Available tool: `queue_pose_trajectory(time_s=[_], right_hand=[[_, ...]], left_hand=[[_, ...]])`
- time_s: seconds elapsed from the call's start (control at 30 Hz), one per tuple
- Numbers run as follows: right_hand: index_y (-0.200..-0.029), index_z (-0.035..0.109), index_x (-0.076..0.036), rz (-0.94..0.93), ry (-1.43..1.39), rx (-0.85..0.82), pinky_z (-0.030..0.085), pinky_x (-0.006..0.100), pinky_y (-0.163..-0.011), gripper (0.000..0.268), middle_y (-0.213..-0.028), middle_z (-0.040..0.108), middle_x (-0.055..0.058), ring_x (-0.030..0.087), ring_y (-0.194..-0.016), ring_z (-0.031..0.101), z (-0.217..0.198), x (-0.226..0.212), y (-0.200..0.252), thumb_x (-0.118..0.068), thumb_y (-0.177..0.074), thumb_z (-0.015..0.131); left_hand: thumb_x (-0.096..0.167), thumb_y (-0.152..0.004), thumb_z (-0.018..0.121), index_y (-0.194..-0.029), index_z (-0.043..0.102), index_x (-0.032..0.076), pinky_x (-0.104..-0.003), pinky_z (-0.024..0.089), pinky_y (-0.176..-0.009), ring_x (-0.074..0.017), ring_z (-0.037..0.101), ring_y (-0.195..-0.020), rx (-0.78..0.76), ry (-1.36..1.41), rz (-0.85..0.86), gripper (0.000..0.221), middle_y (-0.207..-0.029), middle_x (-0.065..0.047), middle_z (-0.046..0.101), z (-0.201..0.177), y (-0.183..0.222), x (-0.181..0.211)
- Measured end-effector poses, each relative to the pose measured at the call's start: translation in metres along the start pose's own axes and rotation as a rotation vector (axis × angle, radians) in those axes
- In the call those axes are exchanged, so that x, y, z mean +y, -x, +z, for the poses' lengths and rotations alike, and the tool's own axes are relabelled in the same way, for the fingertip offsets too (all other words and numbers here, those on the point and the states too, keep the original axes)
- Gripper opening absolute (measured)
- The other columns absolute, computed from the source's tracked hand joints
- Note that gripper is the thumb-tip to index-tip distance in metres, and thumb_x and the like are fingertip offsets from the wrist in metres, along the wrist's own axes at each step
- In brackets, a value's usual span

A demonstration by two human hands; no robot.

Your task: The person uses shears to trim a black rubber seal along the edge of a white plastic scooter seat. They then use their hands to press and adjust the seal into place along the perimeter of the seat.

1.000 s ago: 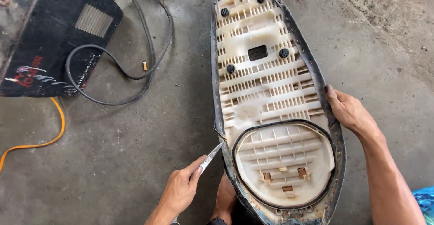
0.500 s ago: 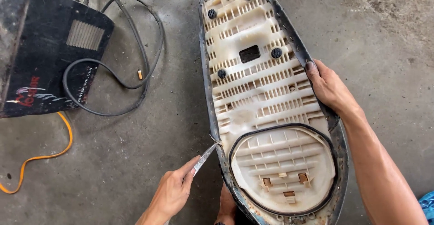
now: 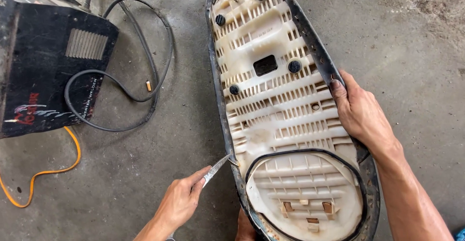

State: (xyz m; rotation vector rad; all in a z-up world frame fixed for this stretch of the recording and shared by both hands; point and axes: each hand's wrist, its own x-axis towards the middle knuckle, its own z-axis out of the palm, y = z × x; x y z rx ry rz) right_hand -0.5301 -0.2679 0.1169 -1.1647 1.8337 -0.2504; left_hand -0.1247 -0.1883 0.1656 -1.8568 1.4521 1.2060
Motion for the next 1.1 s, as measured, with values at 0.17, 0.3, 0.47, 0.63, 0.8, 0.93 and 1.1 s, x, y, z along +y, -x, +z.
queue_pose_trajectory(time_s=[0.17, 0.3, 0.47, 0.63, 0.8, 0.93, 1.1], right_hand=[[-0.156, 0.044, -0.013, 0.069, -0.017, -0.005, 0.045, 0.056, -0.075, 0.062, -0.095, 0.072, 0.027, 0.052, -0.092, 0.065, 0.0, -0.004, -0.009, -0.046, -0.107, 0.025], [-0.158, 0.046, -0.015, 0.083, -0.019, 0.011, 0.044, 0.054, -0.066, 0.065, -0.08, 0.069, 0.024, 0.045, -0.072, 0.064, 0.003, 0.002, -0.012, -0.048, -0.107, 0.026], [-0.156, 0.048, -0.015, 0.068, -0.031, 0.029, 0.042, 0.05, -0.065, 0.064, -0.076, 0.066, 0.021, 0.039, -0.067, 0.059, 0.003, -0.003, -0.007, -0.048, -0.106, 0.025], [-0.155, 0.048, -0.016, -0.006, -0.055, 0.059, 0.048, 0.054, -0.086, 0.066, -0.115, 0.069, 0.023, 0.044, -0.105, 0.064, 0.009, 0.005, -0.002, -0.051, -0.106, 0.025], [-0.142, 0.057, -0.014, -0.049, -0.074, 0.024, 0.049, 0.048, -0.09, 0.059, -0.123, 0.07, 0.019, 0.036, -0.112, 0.065, -0.006, 0.002, -0.001, -0.049, -0.104, 0.029], [-0.119, 0.061, -0.009, -0.233, 0.091, -0.047, 0.048, 0.046, -0.085, 0.039, -0.105, 0.075, 0.017, 0.034, -0.096, 0.07, -0.017, -0.02, -0.003, -0.037, -0.11, 0.034], [-0.13, 0.052, -0.014, -0.292, 0.32, -0.132, 0.045, 0.053, -0.088, 0.042, -0.105, 0.07, 0.027, 0.048, -0.103, 0.064, -0.002, -0.061, 0.003, -0.043, -0.109, 0.032]], left_hand=[[0.027, -0.103, 0.047, -0.149, 0.057, 0.035, -0.024, 0.042, -0.059, -0.0124, 0.055, -0.044, 0.047, 0.061, 0.007, 0.048, -0.063, -0.001, 0.069, 0.029, -0.006, -0.018], [0.031, -0.101, 0.053, -0.147, 0.062, 0.036, -0.03, 0.041, -0.052, -0.0114, 0.041, -0.046, 0.132, 0.351, -0.067, 0.047, -0.053, -0.001, 0.053, 0.068, -0.014, -0.033], [0.027, -0.099, 0.061, -0.145, 0.07, 0.018, -0.029, 0.023, -0.033, -0.0114, 0.027, -0.04, 0.078, 1.035, -0.096, 0.048, -0.052, 0.001, 0.026, 0.092, -0.028, -0.05], [0.026, -0.099, 0.061, -0.144, 0.069, 0.022, -0.025, 0.03, -0.027, -0.0104, 0.032, -0.043, 0.124, 1.032, -0.017, 0.046, -0.054, -0.001, 0.039, 0.095, -0.02, -0.048], [0.027, -0.099, 0.059, -0.152, 0.058, 0.012, -0.027, 0.03, -0.028, -0.0118, 0.027, -0.032, -0.067, 1.229, 0.12, 0.055, -0.048, -0.005, 0.036, 0.108, -0.036, -0.066], [0.017, -0.099, 0.062, -0.144, 0.072, 0.009, -0.03, 0.029, -0.039, -0.0157, 0.036, -0.042, -0.085, 1.083, 0.011, 0.047, -0.049, -0.007, 0.036, 0.114, 0.009, -0.083], [0.022, -0.097, 0.061, -0.139, 0.075, 0.023, -0.028, 0.039, -0.049, -0.0139, 0.042, -0.046, 0.151, 0.862, 0.025, 0.045, -0.049, -0.006, 0.045, 0.125, 0.032, -0.088]])
